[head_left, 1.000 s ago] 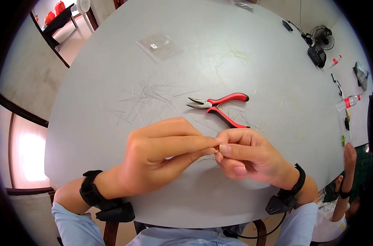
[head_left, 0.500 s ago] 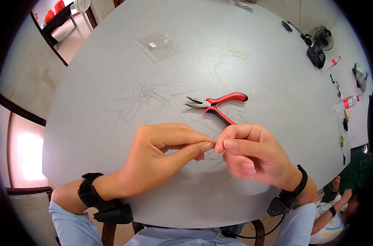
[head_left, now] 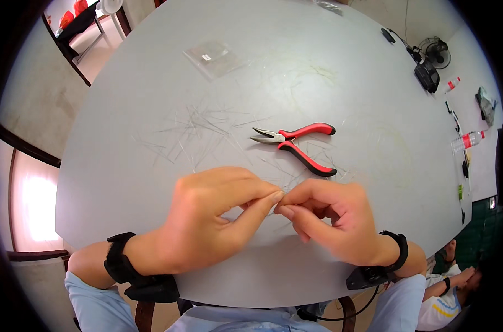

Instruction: The person assembles fishing gear by threading thin line through a small connector and using pliers to cut lengths of the line on a table.

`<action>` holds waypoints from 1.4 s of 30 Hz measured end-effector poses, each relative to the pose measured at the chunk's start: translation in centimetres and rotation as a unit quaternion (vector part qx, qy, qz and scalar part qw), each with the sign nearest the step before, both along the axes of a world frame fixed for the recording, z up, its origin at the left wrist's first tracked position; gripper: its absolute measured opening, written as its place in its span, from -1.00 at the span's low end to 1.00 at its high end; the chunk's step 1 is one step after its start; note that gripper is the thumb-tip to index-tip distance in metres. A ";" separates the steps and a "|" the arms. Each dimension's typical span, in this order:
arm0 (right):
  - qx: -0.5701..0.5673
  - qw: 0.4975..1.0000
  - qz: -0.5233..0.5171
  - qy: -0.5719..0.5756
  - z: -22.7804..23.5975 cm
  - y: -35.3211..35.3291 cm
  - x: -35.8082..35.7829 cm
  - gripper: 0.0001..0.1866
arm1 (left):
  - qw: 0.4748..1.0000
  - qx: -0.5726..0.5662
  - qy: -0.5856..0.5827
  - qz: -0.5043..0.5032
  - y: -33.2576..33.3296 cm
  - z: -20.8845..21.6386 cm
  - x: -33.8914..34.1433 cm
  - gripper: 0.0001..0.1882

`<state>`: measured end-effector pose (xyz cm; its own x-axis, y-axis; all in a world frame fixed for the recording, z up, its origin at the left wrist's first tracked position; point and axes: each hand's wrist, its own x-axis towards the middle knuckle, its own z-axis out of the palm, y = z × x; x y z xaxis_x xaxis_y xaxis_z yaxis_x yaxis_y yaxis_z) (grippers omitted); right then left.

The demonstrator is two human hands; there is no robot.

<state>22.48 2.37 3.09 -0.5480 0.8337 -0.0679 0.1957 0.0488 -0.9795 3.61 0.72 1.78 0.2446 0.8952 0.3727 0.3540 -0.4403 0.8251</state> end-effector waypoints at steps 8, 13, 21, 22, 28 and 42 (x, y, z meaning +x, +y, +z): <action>-0.011 0.998 -0.049 0.026 -0.1 -0.5 -0.4 -0.94 | 0.944 -0.261 -0.202 -0.015 0.0 0.9 0.2 -0.86; -0.038 0.998 -0.043 0.027 -0.1 -0.4 -0.4 -0.92 | 0.918 -0.325 -0.227 -0.017 0.1 0.8 0.2 -0.81; -0.082 0.996 -0.021 0.021 0.1 -0.1 -0.3 -0.94 | 0.888 -0.378 -0.261 -0.029 0.1 0.8 0.2 -0.80; -0.064 0.998 -0.025 0.008 0.4 0.1 -0.3 -0.94 | 0.888 -0.378 -0.260 -0.027 0.1 0.7 0.2 -0.80; 0.042 0.996 -0.059 0.060 -1.0 1.2 0.1 -0.94 | 0.893 -0.379 -0.237 -0.050 0.3 0.8 0.0 -0.84; 0.080 0.995 -0.040 0.051 -0.8 1.3 0.3 -0.96 | 0.918 -0.344 -0.192 -0.054 0.2 0.5 0.0 -0.85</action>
